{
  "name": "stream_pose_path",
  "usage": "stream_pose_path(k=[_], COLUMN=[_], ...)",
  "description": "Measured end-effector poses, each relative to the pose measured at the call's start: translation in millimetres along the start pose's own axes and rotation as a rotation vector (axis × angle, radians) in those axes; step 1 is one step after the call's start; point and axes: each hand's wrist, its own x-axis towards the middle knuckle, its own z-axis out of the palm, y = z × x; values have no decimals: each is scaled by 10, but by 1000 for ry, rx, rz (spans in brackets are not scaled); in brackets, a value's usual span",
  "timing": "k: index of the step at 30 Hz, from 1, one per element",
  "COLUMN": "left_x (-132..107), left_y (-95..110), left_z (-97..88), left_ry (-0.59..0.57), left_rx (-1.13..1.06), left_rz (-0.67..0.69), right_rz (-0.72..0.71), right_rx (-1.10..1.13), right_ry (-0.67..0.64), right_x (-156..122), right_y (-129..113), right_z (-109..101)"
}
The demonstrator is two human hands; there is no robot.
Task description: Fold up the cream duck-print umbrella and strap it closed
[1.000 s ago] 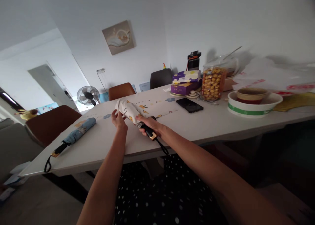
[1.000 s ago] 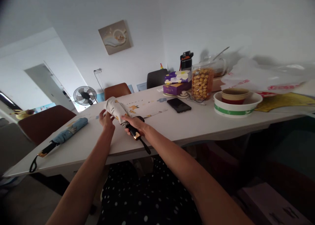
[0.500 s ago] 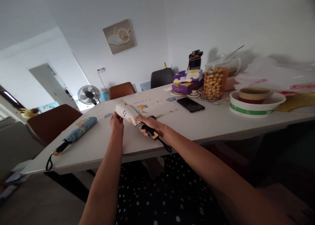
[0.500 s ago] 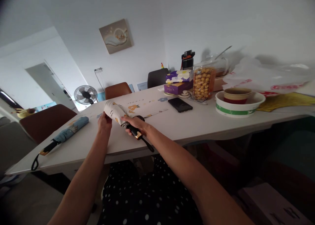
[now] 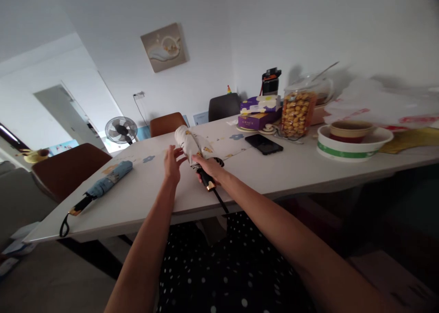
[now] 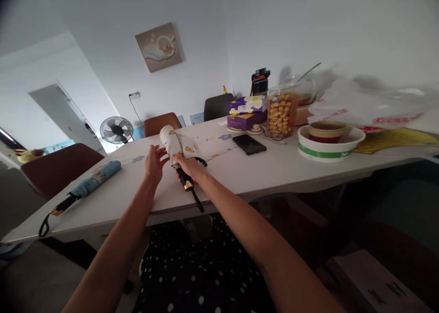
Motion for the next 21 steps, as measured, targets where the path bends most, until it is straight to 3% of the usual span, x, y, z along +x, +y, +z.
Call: stream_pose_path(k=[3, 6, 13, 21], left_x=[-53, -33, 30, 110], left_y=[-63, -112, -89, -114], left_z=[67, 31, -91, -142], left_ry=[-125, -167, -146, -106], left_rx=[4, -18, -165, -257], left_rz=[-75, -156, -339, -350], right_rz=[-15, -51, -34, -62], right_rx=[-94, -175, -261, -226], right_ry=[26, 0, -123, -158], right_x=[11, -1, -20, -23], right_y=[41, 53, 93, 119], right_z=[19, 42, 81, 109])
